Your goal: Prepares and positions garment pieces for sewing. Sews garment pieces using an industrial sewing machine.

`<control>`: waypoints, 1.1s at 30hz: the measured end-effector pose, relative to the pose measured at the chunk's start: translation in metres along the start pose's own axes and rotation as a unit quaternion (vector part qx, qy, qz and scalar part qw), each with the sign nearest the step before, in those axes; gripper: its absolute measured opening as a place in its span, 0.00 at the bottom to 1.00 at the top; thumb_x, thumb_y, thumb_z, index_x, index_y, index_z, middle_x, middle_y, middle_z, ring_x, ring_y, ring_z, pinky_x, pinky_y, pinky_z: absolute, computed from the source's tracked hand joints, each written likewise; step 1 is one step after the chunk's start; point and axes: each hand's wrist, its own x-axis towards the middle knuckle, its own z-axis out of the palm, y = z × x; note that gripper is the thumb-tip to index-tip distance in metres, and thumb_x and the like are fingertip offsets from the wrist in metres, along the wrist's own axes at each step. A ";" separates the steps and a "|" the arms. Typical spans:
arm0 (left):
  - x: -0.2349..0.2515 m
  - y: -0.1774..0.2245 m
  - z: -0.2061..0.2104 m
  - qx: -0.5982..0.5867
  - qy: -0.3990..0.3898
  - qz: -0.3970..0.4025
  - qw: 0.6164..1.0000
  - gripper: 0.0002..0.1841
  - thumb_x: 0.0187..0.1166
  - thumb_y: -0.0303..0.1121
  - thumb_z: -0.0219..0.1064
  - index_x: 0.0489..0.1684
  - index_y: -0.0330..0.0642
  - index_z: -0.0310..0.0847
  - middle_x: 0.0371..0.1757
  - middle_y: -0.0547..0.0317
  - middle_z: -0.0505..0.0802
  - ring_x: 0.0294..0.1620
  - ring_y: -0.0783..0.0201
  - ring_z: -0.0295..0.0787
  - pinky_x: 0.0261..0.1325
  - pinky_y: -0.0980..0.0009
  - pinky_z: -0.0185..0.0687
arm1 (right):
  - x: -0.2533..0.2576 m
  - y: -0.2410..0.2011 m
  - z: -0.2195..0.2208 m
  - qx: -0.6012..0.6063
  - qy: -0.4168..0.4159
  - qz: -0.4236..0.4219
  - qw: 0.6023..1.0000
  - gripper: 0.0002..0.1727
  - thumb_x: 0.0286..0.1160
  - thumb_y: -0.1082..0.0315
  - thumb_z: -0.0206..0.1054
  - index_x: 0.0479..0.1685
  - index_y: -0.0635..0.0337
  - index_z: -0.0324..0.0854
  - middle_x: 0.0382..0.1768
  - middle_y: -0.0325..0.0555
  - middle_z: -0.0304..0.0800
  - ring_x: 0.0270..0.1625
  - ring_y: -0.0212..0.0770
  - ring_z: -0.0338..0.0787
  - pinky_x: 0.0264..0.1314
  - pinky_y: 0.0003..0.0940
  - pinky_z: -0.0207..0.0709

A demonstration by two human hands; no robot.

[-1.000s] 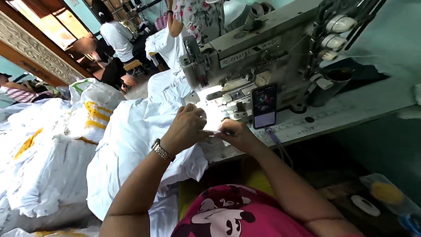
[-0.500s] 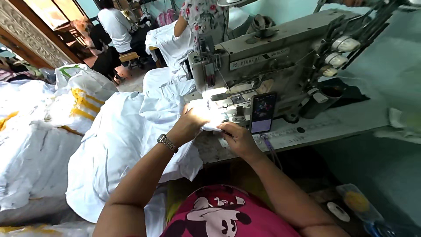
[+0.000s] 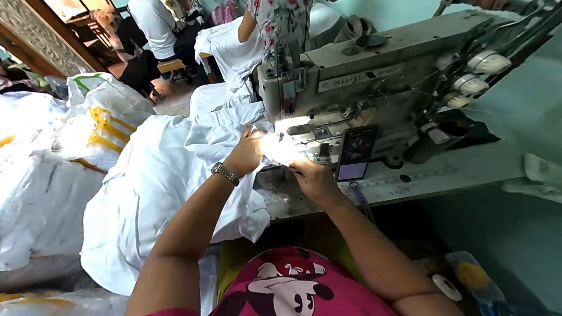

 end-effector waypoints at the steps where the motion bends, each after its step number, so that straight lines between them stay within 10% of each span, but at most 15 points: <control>1: 0.001 -0.001 0.001 0.006 -0.004 -0.006 1.000 0.12 0.75 0.22 0.61 0.42 0.44 0.92 0.58 0.58 0.95 0.77 0.51 0.80 0.87 0.38 0.52 | 0.000 0.000 -0.001 0.001 -0.005 0.001 1.000 0.07 0.76 0.76 0.68 0.45 0.61 0.90 0.43 0.53 0.93 0.41 0.53 0.95 0.41 0.53 0.89; 5: 0.002 0.004 0.002 0.030 -0.011 -0.020 0.999 0.12 0.76 0.22 0.62 0.44 0.45 0.92 0.60 0.58 0.94 0.78 0.50 0.77 0.87 0.37 0.52 | -0.021 0.004 -0.007 0.045 0.020 -0.014 0.999 0.15 0.80 0.74 0.61 0.58 0.55 0.90 0.59 0.49 0.92 0.54 0.45 0.95 0.53 0.43 0.91; 12: -0.003 0.010 0.006 -0.058 0.022 -0.061 0.996 0.10 0.75 0.19 0.63 0.42 0.36 0.91 0.62 0.47 0.92 0.78 0.45 0.77 0.78 0.46 0.72 | -0.069 0.021 0.010 0.099 0.088 0.049 0.990 0.15 0.87 0.68 0.57 0.56 0.60 0.90 0.40 0.48 0.93 0.39 0.35 0.91 0.46 0.27 0.86; 33: -0.002 0.006 0.011 -0.073 0.038 -0.069 0.994 0.11 0.77 0.20 0.60 0.46 0.36 0.90 0.63 0.48 0.92 0.78 0.49 0.78 0.79 0.51 0.73 | -0.091 0.070 -0.019 0.015 0.229 0.091 0.969 0.15 0.87 0.68 0.60 0.50 0.76 0.85 0.40 0.60 0.89 0.41 0.38 0.89 0.47 0.27 0.85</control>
